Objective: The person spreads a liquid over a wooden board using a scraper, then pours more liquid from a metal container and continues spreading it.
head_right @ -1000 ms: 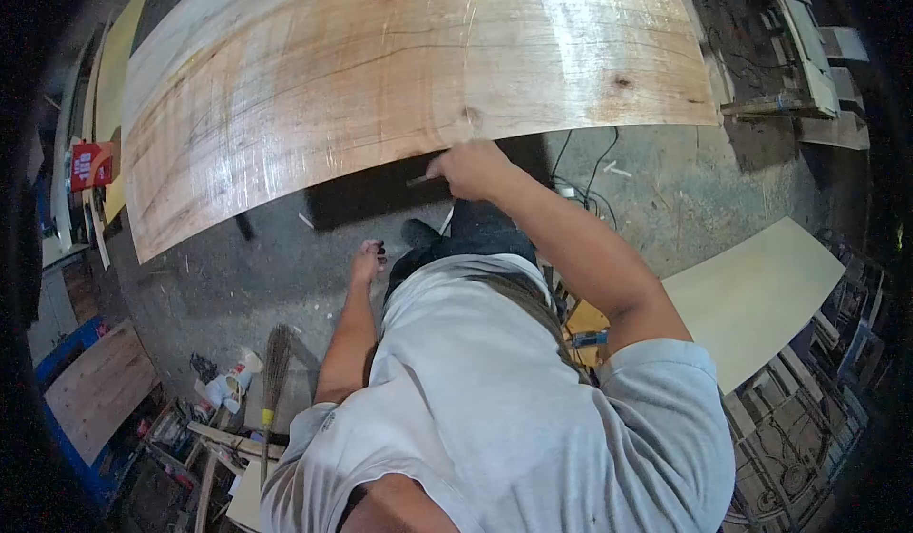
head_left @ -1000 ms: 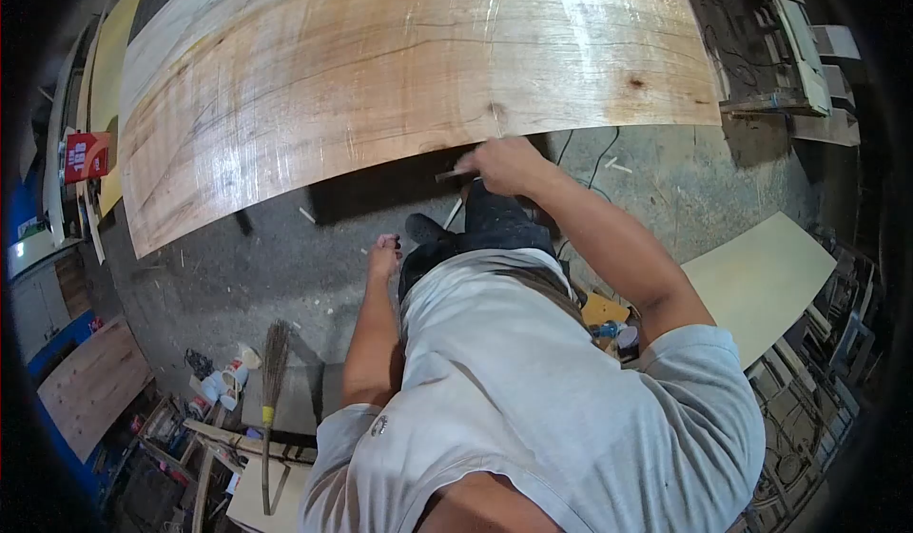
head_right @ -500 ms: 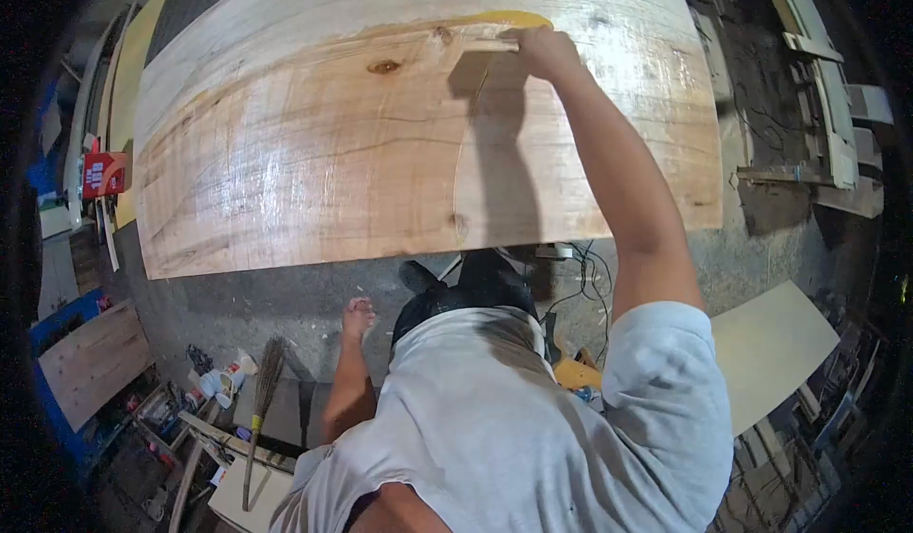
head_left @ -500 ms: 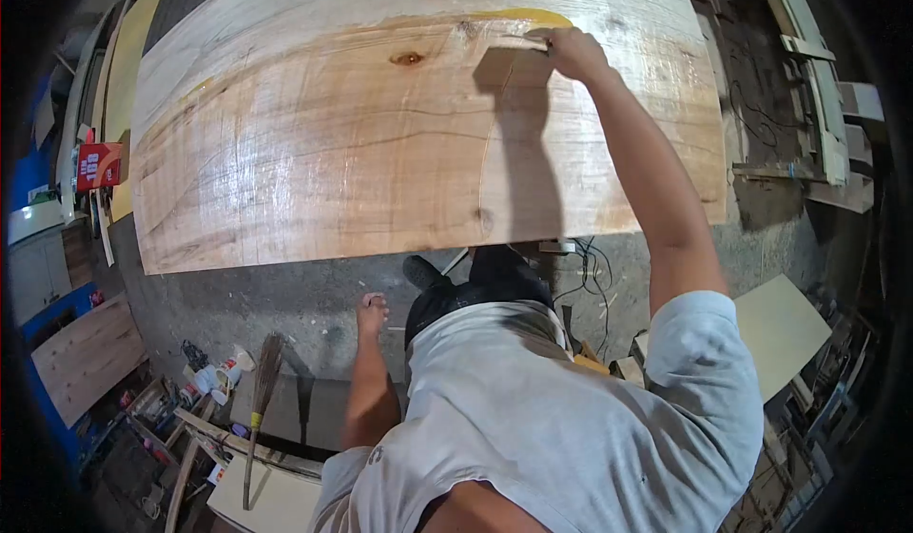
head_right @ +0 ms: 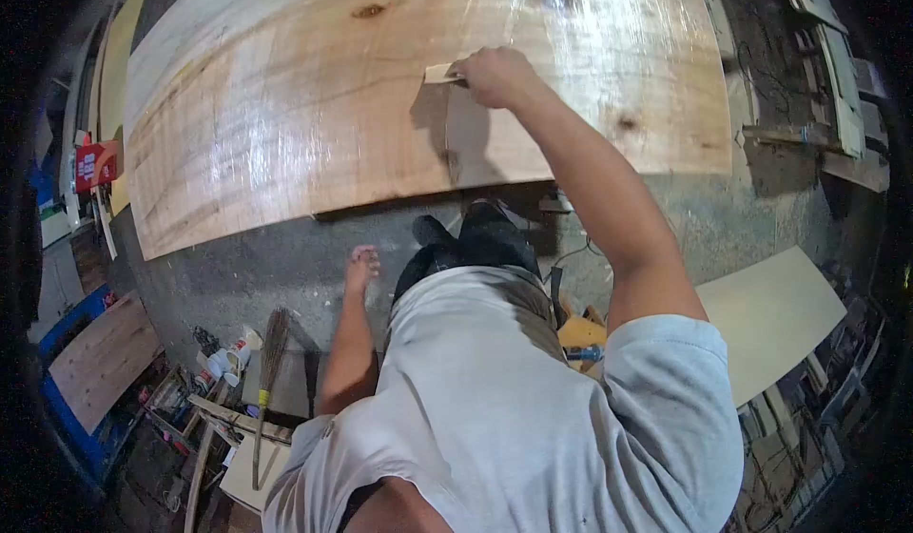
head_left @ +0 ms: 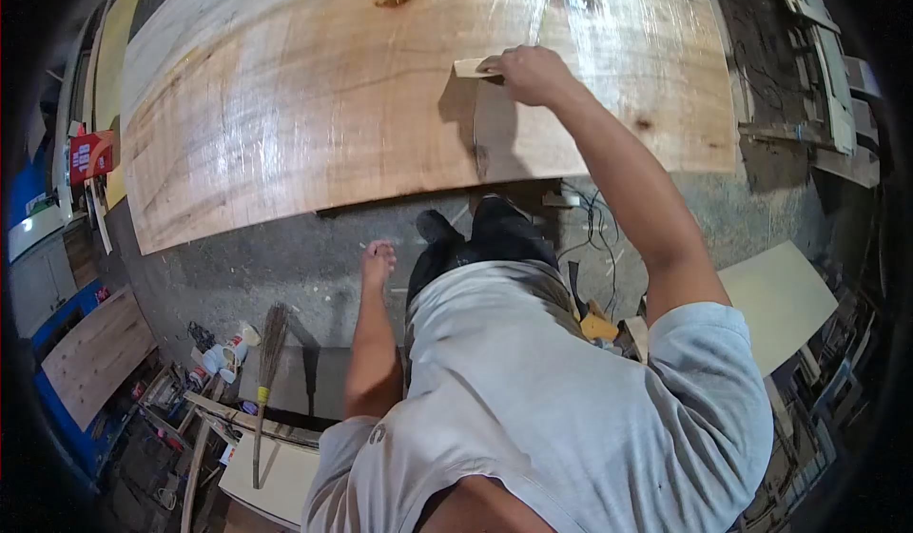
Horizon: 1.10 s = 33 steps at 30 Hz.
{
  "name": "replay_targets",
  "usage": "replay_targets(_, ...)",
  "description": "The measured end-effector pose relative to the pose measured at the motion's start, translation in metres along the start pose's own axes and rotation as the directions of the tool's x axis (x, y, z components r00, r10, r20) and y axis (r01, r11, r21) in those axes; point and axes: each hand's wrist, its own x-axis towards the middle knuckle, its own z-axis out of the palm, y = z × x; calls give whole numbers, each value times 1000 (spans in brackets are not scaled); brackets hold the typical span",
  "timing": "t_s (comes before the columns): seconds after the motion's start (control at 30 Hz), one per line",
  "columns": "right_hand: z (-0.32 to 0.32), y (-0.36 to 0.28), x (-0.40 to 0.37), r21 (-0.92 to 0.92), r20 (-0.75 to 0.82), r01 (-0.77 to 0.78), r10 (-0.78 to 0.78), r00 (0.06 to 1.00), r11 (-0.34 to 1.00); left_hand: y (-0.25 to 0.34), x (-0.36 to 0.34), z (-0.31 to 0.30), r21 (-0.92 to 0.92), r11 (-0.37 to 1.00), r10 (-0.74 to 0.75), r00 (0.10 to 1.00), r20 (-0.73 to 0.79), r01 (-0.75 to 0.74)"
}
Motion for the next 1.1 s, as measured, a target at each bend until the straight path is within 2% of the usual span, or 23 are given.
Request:
replay_targets(0.1, 19, -46, -45, 27, 45, -7, 5, 999, 1000, -9, -4, -8, -14, 1000, 1, 1000, 12, -1)
replay_targets(0.17, 30, -73, -78, 34, 43, 23, -24, 999, 999, -21, -1, -16, 34, 999, 35, 999, 18, -36)
replay_targets(0.33, 45, -120, -140, 27, 151, 13, -17, 988, 1000, -53, 5, -21, 107, 993, 47, 995, 83, -56)
replay_targets(0.43, 50, -111, -159, 251, 308, -46, -35, 951, 967, -51, 2, -15, 130, 990, 45, 994, 104, -59)
replay_targets(0.47, 55, -97, -160, 376, 275, -105, -3, 961, 921, -49, 4, -11, 128, 990, 44, 995, 86, -55)
replay_targets(0.5, 50, -76, -158, 498, 128, -4, -69, 989, 867, -49, 4, -9, 117, 991, 52, 995, 80, -61)
replay_targets(0.57, 17, -38, -141, 601, 107, -107, 54, 993, 792, -47, 7, -7, 88, 993, 70, 995, 73, -76)
replay_targets(0.63, 11, 24, -111, 616, -84, -36, 111, 990, 787, -49, 19, -7, 119, 991, 58, 997, 48, -63)
replay_targets(0.7, -16, 74, -74, 466, -177, -84, 185, 967, 881, -34, 19, 2, 148, 988, 43, 999, 20, -45)
replay_targets(0.77, -53, 110, -33, 305, -114, -246, 292, 949, 920, -4, 6, 16, 106, 993, -54, 998, -40, 58)
replay_targets(0.83, -48, 163, 14, 99, -279, -185, 206, 938, 978, 16, 4, 35, 91, 993, -66, 995, -68, 72)
replay_targets(0.87, -48, 182, 35, 14, -283, -177, 173, 943, 984, 23, 3, 44, 81, 994, -69, 994, -83, 75)
replay_targets(0.9, -47, 196, 51, -46, -273, -185, 166, 948, 982, 33, 2, 54, 83, 992, -83, 992, -94, 91)
replay_targets(1.0, -41, 209, 70, -35, -243, -180, 166, 956, 983, 45, -11, 87, 6, 994, -105, 989, -105, 107)
replay_targets(1.07, -32, 205, 59, -132, -179, -26, 2, 984, 991, 44, -12, 100, -85, 992, -96, 992, -81, 89)
replay_targets(1.1, -46, 195, 51, -113, -31, -22, 18, 999, 993, 46, -14, 106, -91, 992, -95, 992, -83, 87)
